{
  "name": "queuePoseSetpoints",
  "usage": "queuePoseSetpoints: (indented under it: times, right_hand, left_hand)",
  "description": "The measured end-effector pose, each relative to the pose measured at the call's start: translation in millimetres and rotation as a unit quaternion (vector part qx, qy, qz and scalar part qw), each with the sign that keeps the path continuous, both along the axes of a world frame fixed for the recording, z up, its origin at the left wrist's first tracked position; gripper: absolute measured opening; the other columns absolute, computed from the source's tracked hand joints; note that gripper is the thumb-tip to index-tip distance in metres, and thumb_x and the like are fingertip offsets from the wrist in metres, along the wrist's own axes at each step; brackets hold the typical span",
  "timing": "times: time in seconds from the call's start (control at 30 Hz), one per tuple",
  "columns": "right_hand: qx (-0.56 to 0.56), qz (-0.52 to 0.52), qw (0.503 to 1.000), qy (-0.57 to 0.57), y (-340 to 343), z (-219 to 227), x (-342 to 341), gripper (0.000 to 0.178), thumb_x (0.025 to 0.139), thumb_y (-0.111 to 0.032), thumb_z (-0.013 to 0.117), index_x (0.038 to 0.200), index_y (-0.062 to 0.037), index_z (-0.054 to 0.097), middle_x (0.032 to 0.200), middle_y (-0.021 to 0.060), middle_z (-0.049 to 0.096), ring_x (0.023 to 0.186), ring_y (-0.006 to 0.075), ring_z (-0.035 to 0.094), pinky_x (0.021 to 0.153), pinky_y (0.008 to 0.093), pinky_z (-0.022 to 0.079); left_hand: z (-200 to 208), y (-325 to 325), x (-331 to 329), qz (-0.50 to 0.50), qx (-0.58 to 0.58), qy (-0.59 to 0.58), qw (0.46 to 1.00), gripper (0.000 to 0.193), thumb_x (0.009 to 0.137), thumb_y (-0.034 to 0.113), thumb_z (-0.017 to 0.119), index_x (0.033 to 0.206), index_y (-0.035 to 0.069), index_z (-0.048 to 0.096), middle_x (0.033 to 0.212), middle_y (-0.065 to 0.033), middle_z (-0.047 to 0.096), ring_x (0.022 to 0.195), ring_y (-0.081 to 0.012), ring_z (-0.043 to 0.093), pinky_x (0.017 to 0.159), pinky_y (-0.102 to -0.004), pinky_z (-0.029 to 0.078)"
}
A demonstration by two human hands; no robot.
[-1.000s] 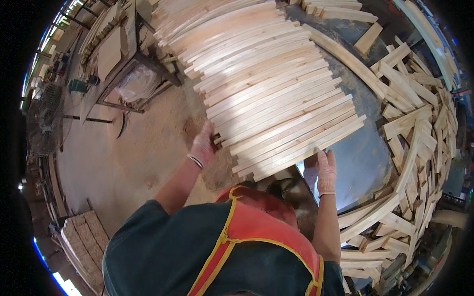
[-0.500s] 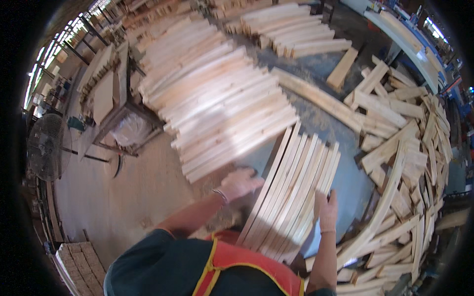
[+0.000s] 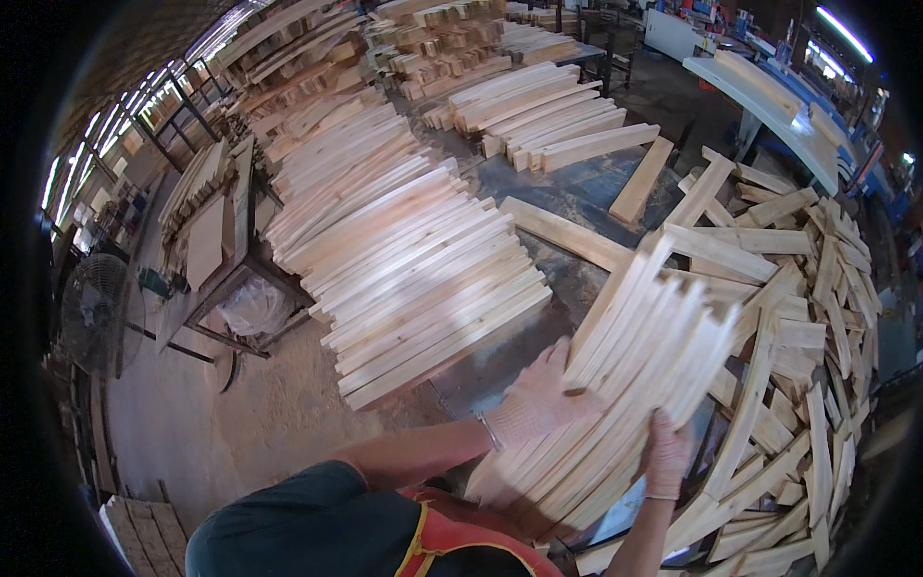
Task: The person repeatedly picks up thin wooden planks from a disorganized pile on a metal table and arranges them into a neat, vertical stack. The person handles the planks one by one or in small groups, aligning them carefully to build a uniform pile.
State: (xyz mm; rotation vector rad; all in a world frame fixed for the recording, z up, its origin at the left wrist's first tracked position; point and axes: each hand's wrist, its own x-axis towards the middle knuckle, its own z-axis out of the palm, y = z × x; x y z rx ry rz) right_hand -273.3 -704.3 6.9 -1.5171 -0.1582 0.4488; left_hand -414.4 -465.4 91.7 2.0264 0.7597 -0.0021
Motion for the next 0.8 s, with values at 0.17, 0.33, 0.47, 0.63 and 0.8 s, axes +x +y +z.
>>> queuePoseSetpoints:
  times: [0.17,0.33,0.47,0.63,0.8]
  right_hand:
    - [0.124,-0.090,0.973,-0.171,-10.5,103.3,-14.7,0.066,0.101,-0.026,0.078,0.154,-0.0002,0.049,0.144,0.0099,0.061,0.128,0.0206,0.059,0.110,0.0365,0.048]
    - [0.082,-0.088,0.969,-0.215,-13.2,92.8,-85.3,0.071,0.098,-0.026,0.077,0.157,-0.0002,0.045,0.148,0.0145,0.059,0.133,0.0265,0.057,0.115,0.0394,0.047]
    - [0.023,-0.063,0.995,-0.076,-8.8,5.2,-175.6,0.075,0.097,-0.024,0.074,0.159,0.0008,0.041,0.151,0.0190,0.056,0.136,0.0315,0.056,0.116,0.0417,0.047]
    - [-0.116,0.072,0.990,0.019,20.1,-73.7,-230.0,0.080,0.095,-0.022,0.071,0.162,0.0021,0.035,0.154,0.0246,0.053,0.139,0.0377,0.054,0.118,0.0445,0.047]
    - [-0.570,0.173,0.773,-0.220,62.2,-101.7,-243.0,0.084,0.092,-0.018,0.068,0.165,0.0029,0.031,0.156,0.0297,0.051,0.139,0.0439,0.055,0.117,0.0476,0.049]
  left_hand:
    - [80.6,15.9,-8.2,-0.033,0.074,-0.258,0.963,0.127,0.075,0.060,0.085,0.166,-0.004,0.025,0.160,-0.0300,0.045,0.146,-0.0473,0.050,0.121,-0.0471,0.043]
    - [40.2,45.8,-53.3,-0.079,0.093,-0.438,0.890,0.115,0.078,0.040,0.087,0.170,0.008,0.026,0.162,-0.0252,0.043,0.145,-0.0470,0.049,0.123,-0.0467,0.041]
    - [4.0,83.8,-126.0,-0.182,0.132,-0.163,0.961,0.070,0.093,0.022,0.071,0.154,0.002,0.043,0.156,-0.0225,0.052,0.138,-0.0444,0.056,0.115,-0.0523,0.047]
    - [-96.8,137.2,-195.1,-0.241,0.209,-0.196,0.927,0.048,0.102,0.020,0.053,0.146,0.001,0.056,0.145,-0.0216,0.062,0.138,-0.0337,0.057,0.121,-0.0413,0.042]
    - [-82.8,162.6,-187.6,-0.449,0.476,0.175,0.736,0.056,0.101,0.019,0.050,0.155,0.001,0.048,0.163,-0.0147,0.047,0.154,-0.0291,0.040,0.122,-0.0412,0.036]
